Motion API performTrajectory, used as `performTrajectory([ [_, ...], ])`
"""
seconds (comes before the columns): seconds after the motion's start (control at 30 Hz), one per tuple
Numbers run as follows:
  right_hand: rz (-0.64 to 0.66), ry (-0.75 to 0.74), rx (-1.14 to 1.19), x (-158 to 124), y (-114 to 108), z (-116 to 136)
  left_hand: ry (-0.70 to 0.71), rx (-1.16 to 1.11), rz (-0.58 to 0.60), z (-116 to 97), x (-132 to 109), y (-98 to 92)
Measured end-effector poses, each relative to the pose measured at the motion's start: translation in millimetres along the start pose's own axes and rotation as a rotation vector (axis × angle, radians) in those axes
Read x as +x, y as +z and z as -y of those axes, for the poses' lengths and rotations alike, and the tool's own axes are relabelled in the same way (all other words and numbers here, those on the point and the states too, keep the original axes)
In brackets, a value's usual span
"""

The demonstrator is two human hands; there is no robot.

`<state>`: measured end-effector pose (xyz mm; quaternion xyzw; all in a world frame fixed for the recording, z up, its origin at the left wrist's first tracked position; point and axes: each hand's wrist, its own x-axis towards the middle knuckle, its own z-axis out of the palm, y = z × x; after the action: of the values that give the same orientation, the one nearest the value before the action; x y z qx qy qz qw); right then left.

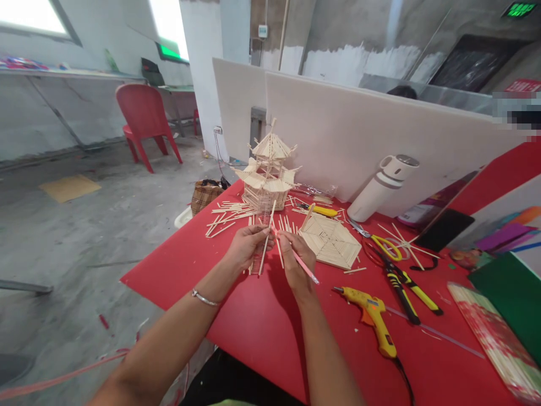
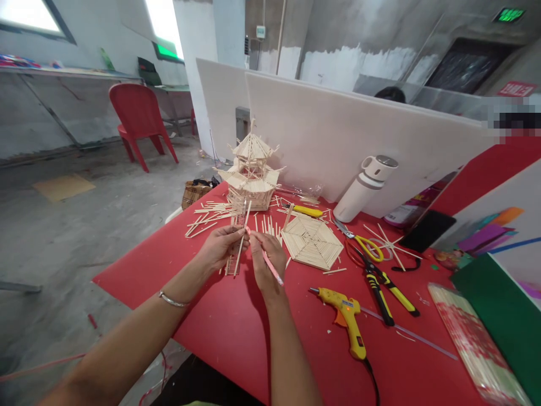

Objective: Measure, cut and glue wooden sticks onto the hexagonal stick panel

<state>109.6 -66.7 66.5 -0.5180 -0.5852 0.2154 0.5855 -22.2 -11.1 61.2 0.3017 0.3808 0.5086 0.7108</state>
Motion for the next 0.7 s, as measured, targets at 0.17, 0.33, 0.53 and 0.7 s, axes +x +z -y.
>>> performTrajectory([
  [0.17, -0.034, 0.077, 0.056, -2.5, 3.9, -1.5, 0.005, 0.005, -0.003, 1.1, 0.8, 0.6],
  [0.33, 0.005, 0.131, 0.072, -4.7, 1.5, -3.7, 0.024, 0.032, 0.029, -0.4, -1.2, 1.1],
  [0.53, 0.008, 0.114, 0.05, -3.6, 0.4, -2.7, 0.03, 0.032, 0.024, -1.6, -2.2, 1.9],
  [0.7, 0.004, 0.14, 0.077, -3.6, 0.8, -1.1, 0.028, 0.031, 0.02, -1.0, -2.1, 1.8],
])
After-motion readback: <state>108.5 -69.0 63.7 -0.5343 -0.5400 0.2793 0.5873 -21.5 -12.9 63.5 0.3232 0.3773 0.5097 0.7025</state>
